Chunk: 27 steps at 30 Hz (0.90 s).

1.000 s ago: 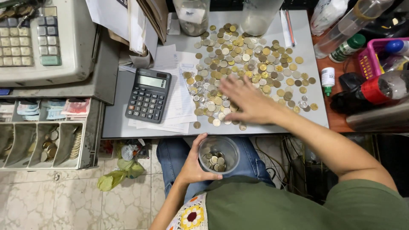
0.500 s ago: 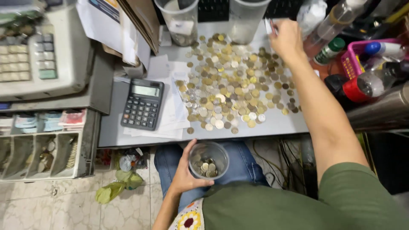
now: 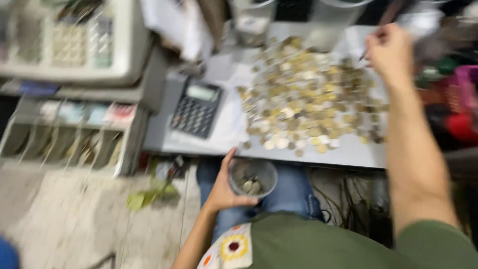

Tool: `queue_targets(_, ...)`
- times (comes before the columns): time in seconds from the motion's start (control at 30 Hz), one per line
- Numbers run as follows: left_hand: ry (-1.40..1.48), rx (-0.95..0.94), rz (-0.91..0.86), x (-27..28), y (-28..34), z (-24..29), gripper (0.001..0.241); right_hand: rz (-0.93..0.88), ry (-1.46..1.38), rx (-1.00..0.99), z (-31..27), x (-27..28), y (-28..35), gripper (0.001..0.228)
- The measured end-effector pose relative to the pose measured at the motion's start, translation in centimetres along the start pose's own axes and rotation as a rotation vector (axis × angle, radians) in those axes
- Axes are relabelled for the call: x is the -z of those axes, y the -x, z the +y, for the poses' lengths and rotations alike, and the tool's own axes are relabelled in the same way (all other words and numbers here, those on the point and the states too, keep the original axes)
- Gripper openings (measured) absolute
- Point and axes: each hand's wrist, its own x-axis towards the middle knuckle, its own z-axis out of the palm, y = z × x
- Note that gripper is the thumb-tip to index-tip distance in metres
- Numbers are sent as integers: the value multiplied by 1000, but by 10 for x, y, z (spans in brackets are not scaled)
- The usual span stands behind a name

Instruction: Counting and sorting a large pile of coins into a plastic container at a checkout counter.

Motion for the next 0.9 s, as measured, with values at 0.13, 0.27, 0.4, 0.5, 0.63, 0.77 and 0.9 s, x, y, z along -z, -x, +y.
queue_targets(0.13, -9, 27, 23, 6, -3, 11, 141, -341, -889, -248, -137, -17, 73, 13)
queue_targets(0.27, -9, -18, 77, 8, -5, 4, 155, -582, -962, -58, -222, -68, 128, 10)
queue_targets(0.4, -46, -8, 79, 10, -8, 13, 151, -643, -963, 210, -244, -128, 146, 13)
queue_targets(0.5, -67, 4, 90, 15, -10, 25, 147, -592, -740, 378, -243, -137, 144, 14)
queue_targets(0.63, -78, 1, 91, 17, -10, 31, 140, -574, -707, 448, -253, -130, 150, 17)
queue_targets(0.77, -93, -7, 101, 18, -10, 25, 139, -616, -690, 463, -249, -127, 149, 16)
queue_targets(0.9, -108, -9, 110, 18, -10, 18, 138, -605, -730, 477, -246, -132, 149, 16)
